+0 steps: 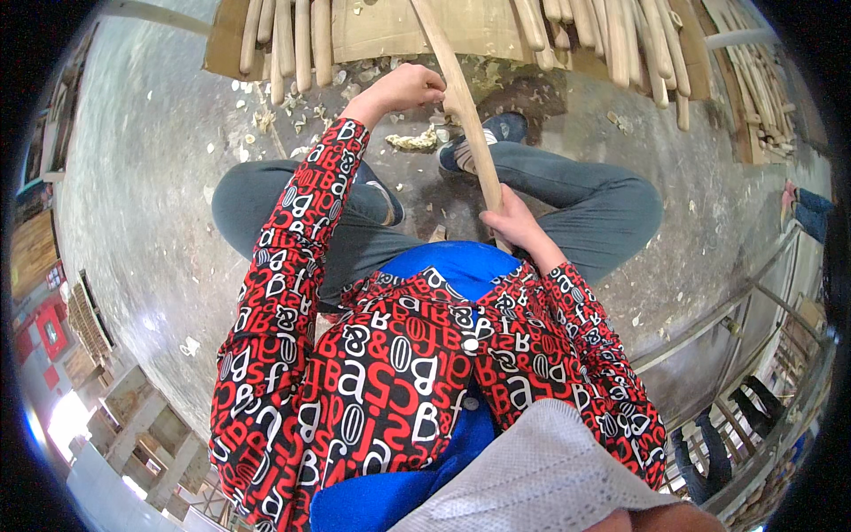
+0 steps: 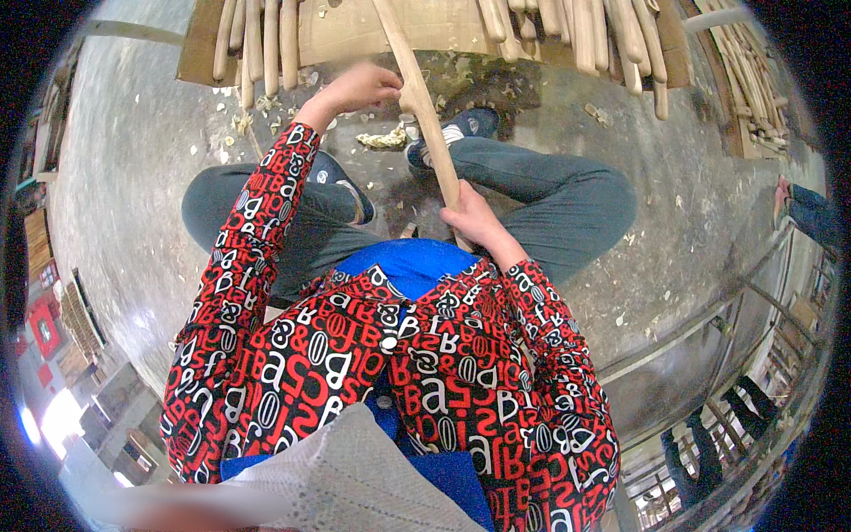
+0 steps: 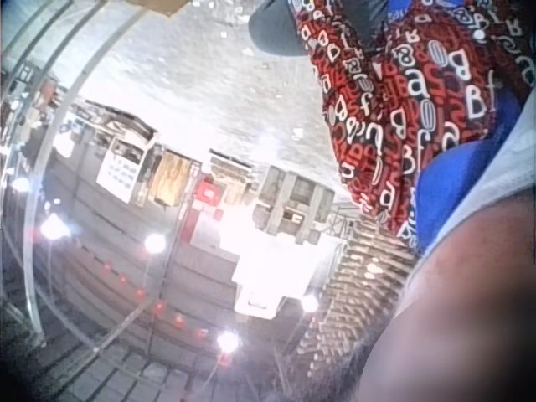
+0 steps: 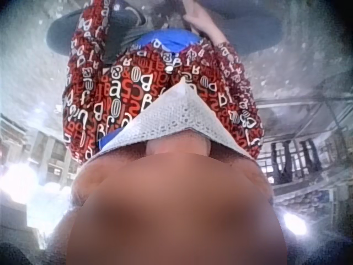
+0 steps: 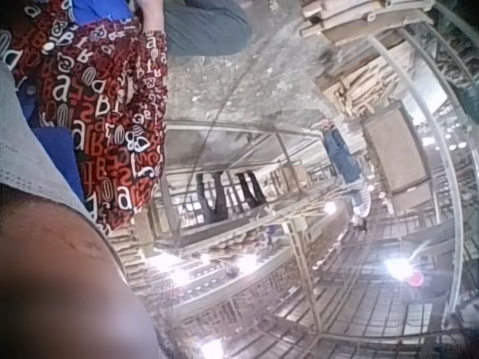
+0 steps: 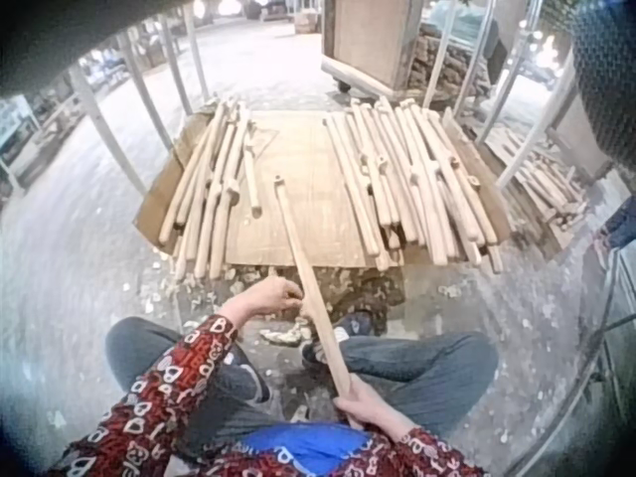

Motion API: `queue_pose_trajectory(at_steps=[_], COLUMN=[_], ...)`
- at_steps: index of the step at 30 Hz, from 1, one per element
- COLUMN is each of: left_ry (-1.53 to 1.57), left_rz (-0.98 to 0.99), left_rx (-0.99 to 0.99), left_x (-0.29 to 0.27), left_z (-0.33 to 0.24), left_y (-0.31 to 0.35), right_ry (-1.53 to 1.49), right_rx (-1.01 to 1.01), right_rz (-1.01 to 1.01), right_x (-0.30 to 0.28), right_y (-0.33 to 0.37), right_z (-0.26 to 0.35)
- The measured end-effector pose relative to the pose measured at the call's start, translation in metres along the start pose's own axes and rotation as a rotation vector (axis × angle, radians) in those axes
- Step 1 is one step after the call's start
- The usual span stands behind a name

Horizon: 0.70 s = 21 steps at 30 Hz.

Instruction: The person sits on the floor and smooths wooden handles by hand, rubbing the surface to remove rough spots. They handle multiple handles one at a time, rotating them and rubbing different sections before placing them aside.

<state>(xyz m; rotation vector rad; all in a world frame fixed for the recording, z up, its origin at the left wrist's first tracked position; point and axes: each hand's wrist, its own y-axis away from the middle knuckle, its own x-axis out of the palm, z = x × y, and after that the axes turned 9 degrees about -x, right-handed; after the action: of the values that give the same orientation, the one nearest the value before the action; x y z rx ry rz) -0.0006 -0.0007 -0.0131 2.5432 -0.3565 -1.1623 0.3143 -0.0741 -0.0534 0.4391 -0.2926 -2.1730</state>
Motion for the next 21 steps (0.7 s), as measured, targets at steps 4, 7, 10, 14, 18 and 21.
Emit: queue_pose_trajectory(at_steps=[4, 7, 10, 14, 18, 21], left_ry=[-0.077, -0.117, -0.181, -0.248, -0.310, -0.264], left_rz=[0.035, 0.039, -0.010, -0.072, -0.096, -0.174], left_rx=[0.001, 0.023, 0.088, 0.168, 0.177, 0.216], left_x=[-0.003, -0.006, -0.005, 0.001, 0.010, 0.016], left_z=[-0.011, -0.020, -0.019, -0.013, -0.009, -0.001], left_y=[0.001, 0.004, 0.006, 0.003, -0.004, -0.004], right_ry=[0.000, -0.005, -0.039, 0.041, 0.029, 0.012], right_rx=[-0.014, -0.085, -0.017, -0.059, -0.067, -0.042], right_rz=[-0.005, -0.018, 0.044, 0.052, 0.040, 0.062], right_x=[-0.001, -0.002, -0.003, -0.003, -0.005, -0.002], right_y=[0.002, 0.005, 0.005, 0.003, 0.005, 0.004], right_z=[-0.001, -0.002, -0.001, 0.000, -0.006, -0.005])
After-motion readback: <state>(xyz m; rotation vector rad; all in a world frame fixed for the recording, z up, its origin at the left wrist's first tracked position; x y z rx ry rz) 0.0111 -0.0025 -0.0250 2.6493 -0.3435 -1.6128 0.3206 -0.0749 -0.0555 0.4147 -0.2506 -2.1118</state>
